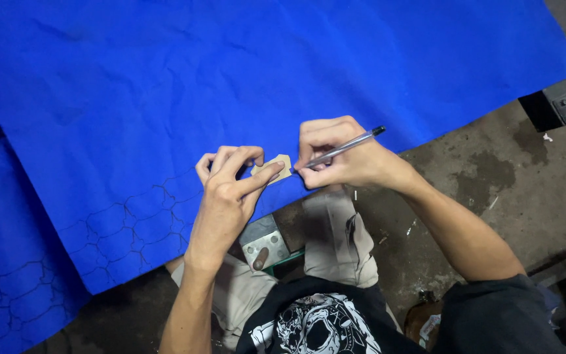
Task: The person uses a pen and a small cardboard template to trace a repeating hexagonal pattern onto a large blue sheet. They repeatedly reposition the template and trace its outline to extend the pattern across the surface.
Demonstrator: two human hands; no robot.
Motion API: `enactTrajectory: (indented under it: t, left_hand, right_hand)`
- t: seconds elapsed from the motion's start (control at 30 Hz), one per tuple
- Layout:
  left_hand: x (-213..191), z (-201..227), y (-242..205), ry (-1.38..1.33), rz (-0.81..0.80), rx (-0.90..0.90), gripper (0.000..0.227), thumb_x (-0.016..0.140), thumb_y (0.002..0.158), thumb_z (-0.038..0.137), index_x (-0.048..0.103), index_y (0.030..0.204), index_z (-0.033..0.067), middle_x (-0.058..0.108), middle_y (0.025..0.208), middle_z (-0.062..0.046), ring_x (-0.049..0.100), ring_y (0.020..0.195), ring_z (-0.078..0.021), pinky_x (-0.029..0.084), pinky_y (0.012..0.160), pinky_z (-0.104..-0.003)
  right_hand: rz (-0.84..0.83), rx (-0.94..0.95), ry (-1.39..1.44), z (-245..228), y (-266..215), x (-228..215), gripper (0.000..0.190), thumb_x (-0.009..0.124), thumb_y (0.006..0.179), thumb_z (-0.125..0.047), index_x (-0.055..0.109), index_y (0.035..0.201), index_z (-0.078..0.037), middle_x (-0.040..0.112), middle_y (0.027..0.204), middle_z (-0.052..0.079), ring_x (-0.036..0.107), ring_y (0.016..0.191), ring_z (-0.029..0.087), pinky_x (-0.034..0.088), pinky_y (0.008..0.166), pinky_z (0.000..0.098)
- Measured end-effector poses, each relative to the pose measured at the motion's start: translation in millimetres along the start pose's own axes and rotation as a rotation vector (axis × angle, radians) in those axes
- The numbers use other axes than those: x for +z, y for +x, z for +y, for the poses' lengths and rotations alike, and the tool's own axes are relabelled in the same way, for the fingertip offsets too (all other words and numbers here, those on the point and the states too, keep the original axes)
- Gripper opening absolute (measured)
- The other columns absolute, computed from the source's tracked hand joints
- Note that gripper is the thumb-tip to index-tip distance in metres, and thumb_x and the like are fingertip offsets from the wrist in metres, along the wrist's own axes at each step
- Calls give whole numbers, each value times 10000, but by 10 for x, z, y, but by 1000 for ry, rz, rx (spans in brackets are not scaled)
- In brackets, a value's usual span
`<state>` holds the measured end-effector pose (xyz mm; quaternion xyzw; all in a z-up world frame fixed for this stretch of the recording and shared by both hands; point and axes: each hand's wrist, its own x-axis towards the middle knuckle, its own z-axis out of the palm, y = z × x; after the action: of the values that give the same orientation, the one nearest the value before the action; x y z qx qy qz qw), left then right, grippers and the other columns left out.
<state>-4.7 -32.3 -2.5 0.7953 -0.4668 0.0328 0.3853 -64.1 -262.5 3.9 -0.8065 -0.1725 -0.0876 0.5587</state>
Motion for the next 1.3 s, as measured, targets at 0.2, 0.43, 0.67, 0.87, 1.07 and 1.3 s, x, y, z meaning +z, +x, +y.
enactTrajectory:
  t: [0.2,0.43,0.67,0.87,1.07,1.3]
  left_hand:
    - [4,5,1,14,1,-3,182,668,976,229,775,1098,313,610,1013,14,555,959,-210,303,980,-420]
    - [1,1,3,0,-1,-1,178,674,974,220,777,1098,297,609,1014,4,556,958,-214,302,974,-423]
    - [7,-1,-3,9,5,-3,172,679,970,228,779,1091,298,617,1016,8,561,956,-212,313,972,-423]
    - [12,1,3,7,8,5,171,679,969,220,778,1088,293,613,1013,7,557,947,-215,312,973,-424]
    - [9,-2,2,9,8,6,172,677,971,219,775,1088,299,613,1014,10,555,947,-213,312,978,-428]
    - [-5,-28,-4,1,-11,6,175,658,988,227,770,1101,299,601,1029,17,553,962,-211,304,990,-427]
  right_hand:
    - [16,-17,-7,19,-7,-8,130,801,780,-20,692,739,-79,548,630,53,551,529,167,482,521,306]
    - [26,-39,-19,-21,8,4,137,787,793,0,681,747,-73,536,643,63,540,529,169,480,521,301]
    - [34,-46,-41,11,9,-1,138,792,804,-12,685,746,-76,534,649,49,538,523,156,480,514,289]
    - [48,-61,-65,25,-4,8,136,792,801,-16,689,734,-75,532,645,50,535,533,177,468,518,303]
    - [50,-60,-73,-18,-8,11,149,789,795,-10,675,725,-75,533,650,55,533,535,182,463,517,305]
    - [58,-39,-91,-57,-1,20,173,776,794,-6,641,707,-71,533,660,76,540,548,216,452,520,327]
